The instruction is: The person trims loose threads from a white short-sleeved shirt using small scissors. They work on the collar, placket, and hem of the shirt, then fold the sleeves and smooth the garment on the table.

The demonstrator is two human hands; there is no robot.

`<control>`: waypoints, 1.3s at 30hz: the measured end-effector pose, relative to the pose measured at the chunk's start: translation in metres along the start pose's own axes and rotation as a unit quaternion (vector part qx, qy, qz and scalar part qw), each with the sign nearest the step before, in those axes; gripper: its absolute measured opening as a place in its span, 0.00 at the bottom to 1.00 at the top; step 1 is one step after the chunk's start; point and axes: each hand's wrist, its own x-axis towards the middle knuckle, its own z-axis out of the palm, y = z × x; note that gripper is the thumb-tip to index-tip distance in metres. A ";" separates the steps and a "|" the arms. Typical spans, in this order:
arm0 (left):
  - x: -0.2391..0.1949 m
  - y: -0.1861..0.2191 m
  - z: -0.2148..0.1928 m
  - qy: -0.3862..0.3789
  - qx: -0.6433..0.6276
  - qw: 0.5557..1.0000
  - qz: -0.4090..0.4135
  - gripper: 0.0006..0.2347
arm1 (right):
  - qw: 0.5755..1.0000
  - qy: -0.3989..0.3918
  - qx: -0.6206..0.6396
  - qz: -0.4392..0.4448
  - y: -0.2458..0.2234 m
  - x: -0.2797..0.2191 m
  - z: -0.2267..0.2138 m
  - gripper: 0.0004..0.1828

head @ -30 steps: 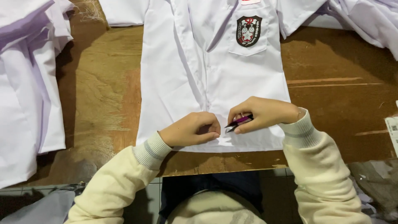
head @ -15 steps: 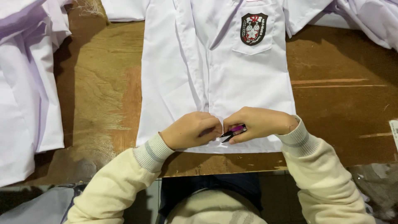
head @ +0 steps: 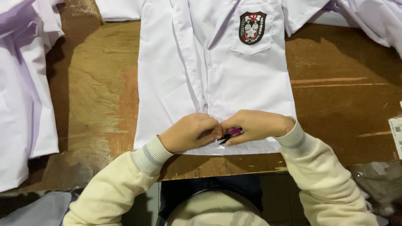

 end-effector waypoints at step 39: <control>-0.005 0.002 0.009 0.020 -0.026 0.999 -0.027 0.05 | 0.937 0.326 -0.050 0.115 -0.030 -0.028 0.099 0.13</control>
